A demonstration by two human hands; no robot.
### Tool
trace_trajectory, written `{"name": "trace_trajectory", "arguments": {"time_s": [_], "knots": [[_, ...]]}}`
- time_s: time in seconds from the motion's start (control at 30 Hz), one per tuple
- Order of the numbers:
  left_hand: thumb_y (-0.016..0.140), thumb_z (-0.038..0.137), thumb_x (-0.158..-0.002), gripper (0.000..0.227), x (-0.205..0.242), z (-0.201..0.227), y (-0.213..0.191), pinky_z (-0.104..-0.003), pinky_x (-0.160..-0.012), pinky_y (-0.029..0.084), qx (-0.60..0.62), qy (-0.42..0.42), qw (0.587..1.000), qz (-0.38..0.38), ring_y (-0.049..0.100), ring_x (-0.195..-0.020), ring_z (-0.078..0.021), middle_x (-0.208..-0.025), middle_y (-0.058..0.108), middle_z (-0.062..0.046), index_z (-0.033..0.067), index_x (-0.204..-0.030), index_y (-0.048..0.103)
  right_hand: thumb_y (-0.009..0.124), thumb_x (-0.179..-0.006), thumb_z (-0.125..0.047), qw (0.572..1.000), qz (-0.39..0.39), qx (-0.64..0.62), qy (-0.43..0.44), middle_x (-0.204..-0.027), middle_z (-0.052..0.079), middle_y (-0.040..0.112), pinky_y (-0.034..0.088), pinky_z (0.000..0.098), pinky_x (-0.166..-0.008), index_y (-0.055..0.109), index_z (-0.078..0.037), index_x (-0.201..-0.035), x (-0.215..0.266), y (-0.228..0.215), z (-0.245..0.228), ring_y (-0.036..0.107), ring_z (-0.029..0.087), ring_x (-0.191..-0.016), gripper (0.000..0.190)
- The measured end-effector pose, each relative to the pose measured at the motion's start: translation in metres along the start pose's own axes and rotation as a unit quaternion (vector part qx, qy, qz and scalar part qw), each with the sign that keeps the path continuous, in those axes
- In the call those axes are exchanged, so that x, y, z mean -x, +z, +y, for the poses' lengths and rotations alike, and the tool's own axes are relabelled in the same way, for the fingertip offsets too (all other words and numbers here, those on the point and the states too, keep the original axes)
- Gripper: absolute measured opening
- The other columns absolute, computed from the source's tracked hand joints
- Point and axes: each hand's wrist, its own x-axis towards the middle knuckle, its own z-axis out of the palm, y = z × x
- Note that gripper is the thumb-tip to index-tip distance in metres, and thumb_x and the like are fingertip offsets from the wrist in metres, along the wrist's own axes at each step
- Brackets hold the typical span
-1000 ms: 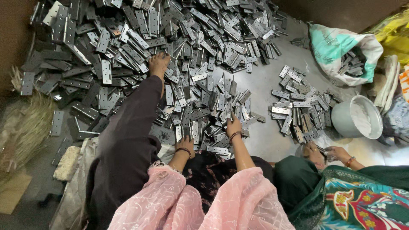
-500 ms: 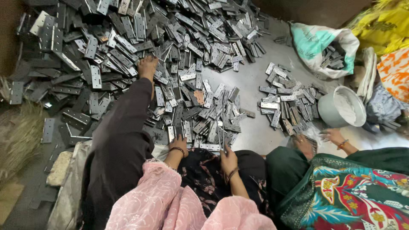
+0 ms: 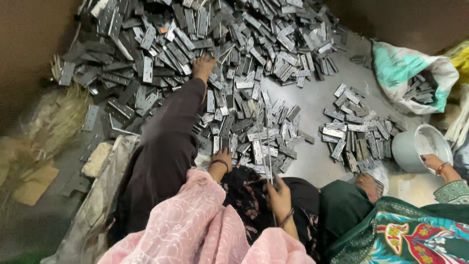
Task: The person sits on the floor and sorts a large pile of small metal parts by hand. They pick up individual pieces, inspect them, and place them into a separate pile. Another person is visible nearby, also sorting parts.
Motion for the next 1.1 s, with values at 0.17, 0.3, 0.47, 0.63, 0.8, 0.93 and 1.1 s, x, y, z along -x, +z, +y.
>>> {"name": "trace_trajectory", "arguments": {"time_s": [0.17, 0.3, 0.47, 0.63, 0.8, 0.93, 1.1], "knots": [[0.076, 0.033, -0.086, 0.076, 0.000, 0.000, -0.003, -0.058, -0.119, 0.032, -0.005, 0.004, 1.000, 0.008, 0.027, -0.153, -0.0329, -0.169, 0.021, -0.012, 0.0205, -0.154, 0.043, 0.058, -0.094, -0.005, 0.996, -0.047, -0.005, -0.070, -0.077, 0.004, 0.065, 0.032, 0.0233, -0.037, 0.041, -0.012, -0.156, -0.074, 0.009, -0.039, 0.042, 0.005, -0.045, 0.065], [0.076, 0.037, -0.086, 0.079, 0.011, 0.005, -0.017, -0.057, -0.117, 0.035, -0.026, 0.000, 1.000, -0.013, 0.028, -0.153, -0.0333, -0.168, 0.022, -0.013, 0.0187, -0.154, 0.042, 0.062, -0.096, -0.010, 0.974, -0.023, 0.166, -0.154, -0.072, 0.005, 0.065, 0.042, 0.0255, -0.044, 0.045, -0.013, -0.156, -0.147, 0.032, -0.062, 0.052, 0.006, -0.050, 0.063], [0.074, 0.036, -0.087, 0.083, 0.016, 0.007, -0.032, -0.060, -0.114, 0.038, -0.042, 0.006, 0.998, -0.044, 0.033, -0.150, -0.0309, -0.168, 0.024, -0.012, 0.0207, -0.159, 0.036, 0.065, -0.093, -0.018, 0.896, -0.023, 0.369, -0.247, -0.088, 0.019, 0.074, 0.053, 0.0381, -0.065, 0.055, -0.010, -0.148, -0.263, 0.066, -0.057, 0.068, 0.024, -0.070, 0.056], [0.069, 0.045, -0.090, 0.078, 0.014, 0.004, -0.041, -0.059, -0.115, 0.040, -0.032, 0.007, 0.997, -0.072, 0.036, -0.149, -0.0310, -0.168, 0.026, -0.011, 0.0226, -0.157, 0.037, 0.065, -0.092, -0.019, 0.839, -0.002, 0.454, -0.300, -0.101, 0.026, 0.073, 0.054, 0.0464, -0.082, 0.064, -0.011, -0.139, -0.318, 0.095, -0.014, 0.069, 0.042, -0.093, 0.048], [0.074, 0.035, -0.087, 0.075, 0.010, 0.003, -0.037, -0.058, -0.113, 0.040, -0.048, 0.012, 0.997, -0.057, 0.040, -0.147, -0.0317, -0.169, 0.026, -0.012, 0.0218, -0.155, 0.043, 0.063, -0.096, -0.025, 0.882, -0.007, 0.412, -0.228, -0.089, 0.025, 0.072, 0.055, 0.0456, -0.074, 0.061, -0.015, -0.140, -0.246, 0.084, 0.023, 0.072, 0.038, -0.079, 0.045], [0.076, 0.054, -0.085, 0.081, 0.009, 0.007, -0.034, -0.059, -0.116, 0.036, -0.022, -0.008, 0.997, -0.073, 0.035, -0.149, -0.0323, -0.167, 0.025, -0.011, 0.0194, -0.152, 0.044, 0.065, -0.096, -0.021, 0.899, 0.017, 0.392, -0.193, -0.081, 0.025, 0.069, 0.054, 0.0422, -0.068, 0.060, -0.019, -0.142, -0.145, 0.059, 0.030, 0.068, 0.038, -0.069, 0.046], [0.078, 0.044, -0.085, 0.076, 0.010, 0.003, -0.025, -0.058, -0.116, 0.036, -0.023, 0.004, 0.999, -0.023, 0.035, -0.150, -0.0335, -0.165, 0.030, -0.014, 0.0191, -0.150, 0.048, 0.062, -0.096, -0.012, 0.899, -0.020, 0.388, -0.200, -0.084, 0.026, 0.068, 0.054, 0.0392, -0.067, 0.057, -0.019, -0.147, -0.047, 0.039, 0.023, 0.069, 0.031, -0.070, 0.052]]}}
